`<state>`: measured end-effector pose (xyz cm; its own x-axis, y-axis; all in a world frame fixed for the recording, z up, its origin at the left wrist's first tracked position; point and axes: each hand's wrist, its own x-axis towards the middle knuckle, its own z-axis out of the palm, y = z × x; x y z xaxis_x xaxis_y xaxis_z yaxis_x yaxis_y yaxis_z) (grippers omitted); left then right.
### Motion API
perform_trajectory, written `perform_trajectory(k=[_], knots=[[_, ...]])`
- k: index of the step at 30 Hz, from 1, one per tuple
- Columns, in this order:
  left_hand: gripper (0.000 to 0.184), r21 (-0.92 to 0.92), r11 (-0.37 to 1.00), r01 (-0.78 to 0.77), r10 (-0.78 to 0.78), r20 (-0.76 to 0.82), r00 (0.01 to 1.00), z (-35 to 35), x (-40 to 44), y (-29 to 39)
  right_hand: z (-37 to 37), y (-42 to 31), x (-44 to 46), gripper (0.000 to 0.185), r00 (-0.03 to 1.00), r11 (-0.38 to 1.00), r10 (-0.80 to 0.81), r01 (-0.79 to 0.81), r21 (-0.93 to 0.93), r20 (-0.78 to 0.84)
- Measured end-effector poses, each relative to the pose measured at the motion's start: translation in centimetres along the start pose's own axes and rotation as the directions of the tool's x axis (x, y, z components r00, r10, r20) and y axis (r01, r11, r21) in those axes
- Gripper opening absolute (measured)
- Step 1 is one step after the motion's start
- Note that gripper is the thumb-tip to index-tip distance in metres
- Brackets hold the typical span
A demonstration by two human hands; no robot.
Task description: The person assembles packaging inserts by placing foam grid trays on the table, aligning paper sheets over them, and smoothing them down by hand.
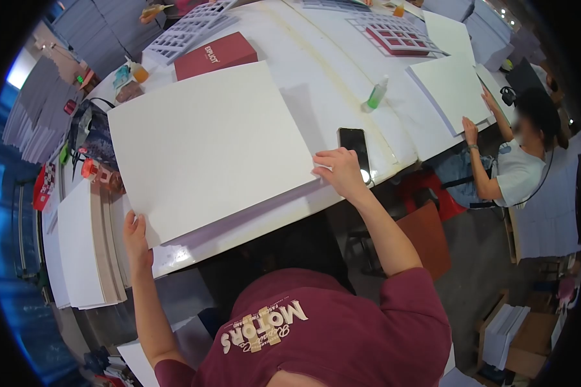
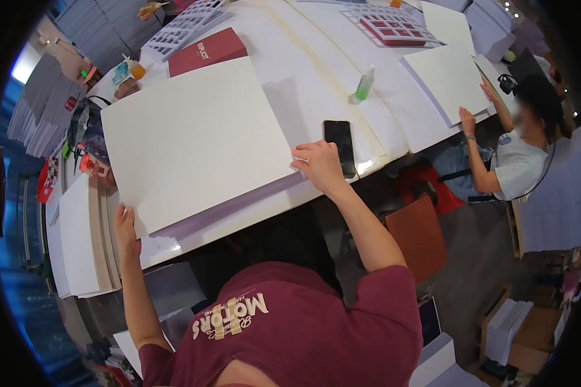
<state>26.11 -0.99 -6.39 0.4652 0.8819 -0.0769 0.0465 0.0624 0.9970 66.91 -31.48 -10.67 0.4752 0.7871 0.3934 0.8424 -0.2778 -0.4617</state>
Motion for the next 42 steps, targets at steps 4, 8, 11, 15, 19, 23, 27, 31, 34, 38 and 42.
perform_trajectory(k=[4, 8, 11, 15, 19, 23, 27, 31, 34, 38, 42], knots=[[0.026, -0.002, 1.0, 0.006, -0.006, -0.006, 1.0, -0.1, 0.2, -0.5, 0.2, 0.1, 0.0, 0.023, 1.0, 1.0, -0.014, 0.014, -0.008, -0.01], [0.027, -0.016, 1.0, 0.02, -0.02, 0.004, 1.0, -0.1, 0.3, -0.7, 0.1, -0.1, -0.2, 0.023, 1.0, 1.0, -0.021, 0.021, -0.012, -0.003], [0.028, -0.013, 1.0, 0.012, -0.013, -0.024, 1.0, 0.2, 0.1, -0.5, 0.1, -0.3, -0.2, 0.025, 1.0, 1.0, -0.008, 0.009, -0.014, 0.013], [0.031, 0.006, 1.0, 0.02, -0.02, 0.002, 1.0, -0.2, 0.7, -0.7, 0.5, -0.2, -0.5, 0.025, 1.0, 1.0, 0.022, -0.022, 0.019, 0.001], [0.031, 0.025, 1.0, 0.011, -0.011, -0.009, 1.0, -0.5, 1.3, -1.0, 0.7, -0.3, -0.7, 0.025, 0.999, 1.0, 0.02, -0.02, 0.006, -0.026], [0.03, 0.023, 1.0, -0.019, 0.02, -0.041, 0.999, 0.7, 0.7, -0.6, 0.6, -1.0, -0.8, 0.025, 0.999, 0.998, 0.01, -0.012, -0.068, -0.04], [0.03, 0.033, 0.999, -0.03, 0.031, -0.033, 0.999, 0.3, 0.7, -0.7, 0.4, -1.8, -0.7, 0.035, 0.999, 0.985, 0.005, -0.013, -0.173, -0.047], [0.032, 0.043, 0.997, -0.059, 0.061, -0.052, 0.997, 0.2, 0.9, -1.0, 0.1, -3.6, -0.7, 0.041, 0.989, 0.964, -0.118, 0.093, -0.25, -0.09], [0.032, 0.062, 0.995, -0.076, 0.08, -0.065, 0.995, 0.1, 0.9, -1.3, 1.5, -4.3, -1.9, 0.051, 0.964, 0.931, -0.259, 0.234, -0.28, -0.055], [0.031, 0.085, 0.994, -0.065, 0.072, -0.089, 0.993, 0.3, 0.9, -1.6, 2.6, -6.3, -3.7, 0.07, 0.956, 0.946, -0.274, 0.288, -0.15, 0.107], [0.034, 0.092, 0.995, -0.032, 0.037, -0.056, 0.998, -0.2, 0.9, -1.9, 3.1, -6.6, -4.0, 0.074, 0.952, 0.943, -0.279, 0.296, -0.149, 0.125]])
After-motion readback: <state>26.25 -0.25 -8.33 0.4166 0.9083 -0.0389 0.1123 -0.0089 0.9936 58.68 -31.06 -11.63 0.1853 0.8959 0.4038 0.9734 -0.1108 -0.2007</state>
